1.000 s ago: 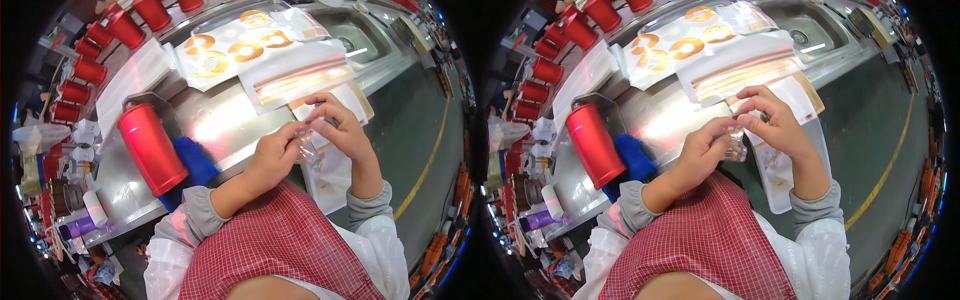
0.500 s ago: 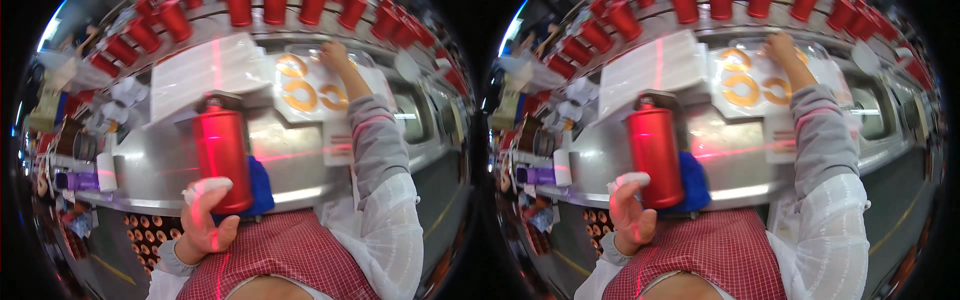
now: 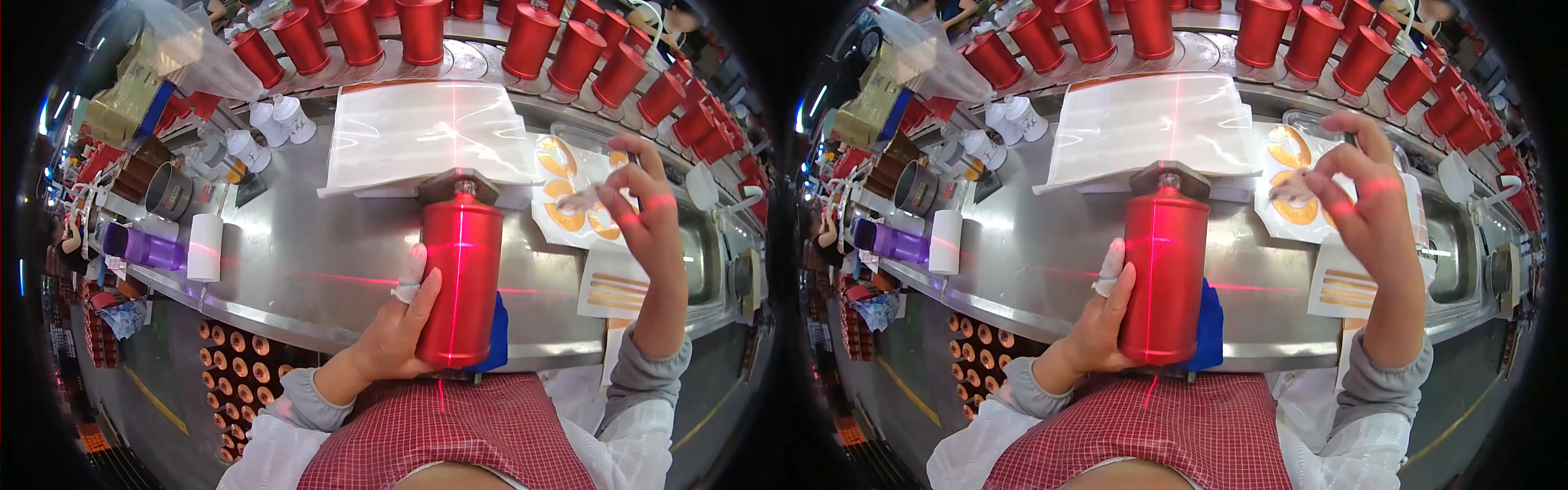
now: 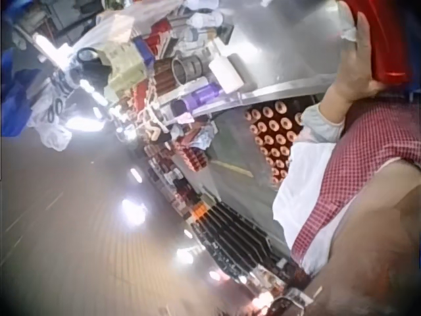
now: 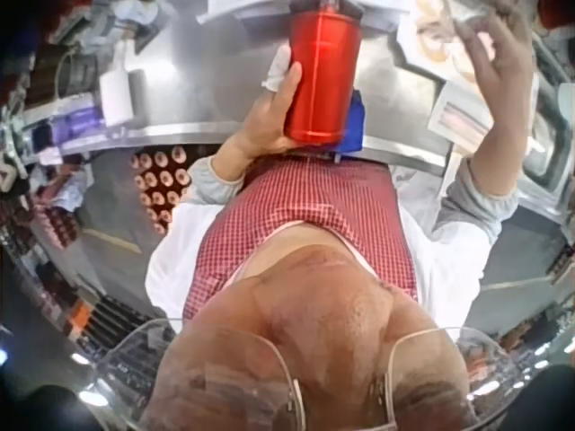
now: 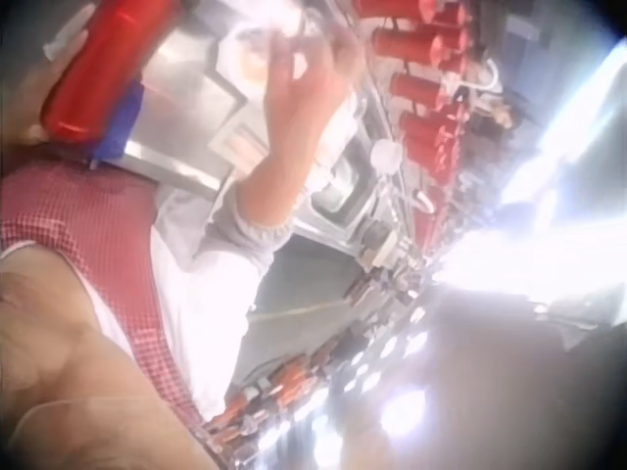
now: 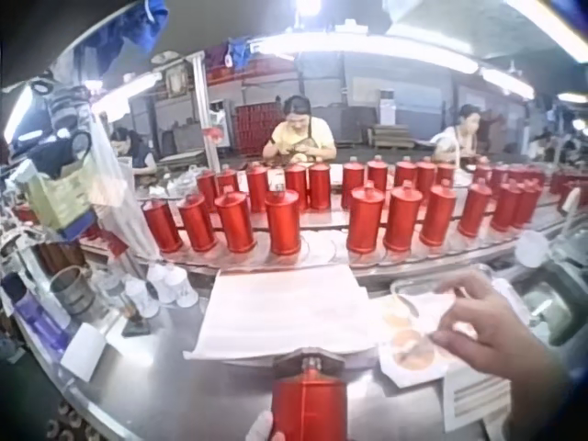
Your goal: The person applies gold decorative labels to red cylindrical metal containers. They peel the labels from backing sheets, align them on the container body, and smooth them down using a green plastic scraper tool. The person also applies a smaller gold label to the top rim of the container and wipes the surface with a white cloth.
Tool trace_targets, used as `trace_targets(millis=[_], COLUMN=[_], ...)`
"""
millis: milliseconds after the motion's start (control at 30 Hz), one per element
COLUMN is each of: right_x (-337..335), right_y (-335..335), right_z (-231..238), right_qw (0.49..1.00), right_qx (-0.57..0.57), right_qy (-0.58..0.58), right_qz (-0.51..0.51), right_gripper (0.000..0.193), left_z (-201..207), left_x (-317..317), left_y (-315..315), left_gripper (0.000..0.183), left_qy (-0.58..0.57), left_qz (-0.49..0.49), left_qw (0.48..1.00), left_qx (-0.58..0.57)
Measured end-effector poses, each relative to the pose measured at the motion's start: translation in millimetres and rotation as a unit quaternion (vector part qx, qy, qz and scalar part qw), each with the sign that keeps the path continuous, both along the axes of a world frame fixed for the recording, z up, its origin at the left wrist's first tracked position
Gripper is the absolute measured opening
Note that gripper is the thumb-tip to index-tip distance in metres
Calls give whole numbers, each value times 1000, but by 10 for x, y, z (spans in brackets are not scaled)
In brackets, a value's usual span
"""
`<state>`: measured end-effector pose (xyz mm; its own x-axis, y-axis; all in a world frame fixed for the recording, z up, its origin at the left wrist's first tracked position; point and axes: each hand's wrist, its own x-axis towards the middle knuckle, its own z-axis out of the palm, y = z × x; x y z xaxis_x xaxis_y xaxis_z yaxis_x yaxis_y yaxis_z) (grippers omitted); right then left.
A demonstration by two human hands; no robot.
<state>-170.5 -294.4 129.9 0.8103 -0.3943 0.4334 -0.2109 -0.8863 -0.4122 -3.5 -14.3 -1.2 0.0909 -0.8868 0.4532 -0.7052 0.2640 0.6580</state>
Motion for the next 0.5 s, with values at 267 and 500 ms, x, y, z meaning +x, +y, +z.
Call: trace_targets(millis=[267, 500], right_x=[503, 805], right_y=[803, 770], right_z=[-188, -686], right_qw=[976, 973], right_qx=[131, 196], right_qy=[-53, -63], right_qz=[163, 104], right_gripper=[14, 17], left_z=[88, 67], left_x=[103, 76], left_y=[-141, -434], left_gripper=[103, 88], left_qy=[391, 350], left_qz=[-41, 76], left_qw=[919, 934], left_qx=[-34, 1])
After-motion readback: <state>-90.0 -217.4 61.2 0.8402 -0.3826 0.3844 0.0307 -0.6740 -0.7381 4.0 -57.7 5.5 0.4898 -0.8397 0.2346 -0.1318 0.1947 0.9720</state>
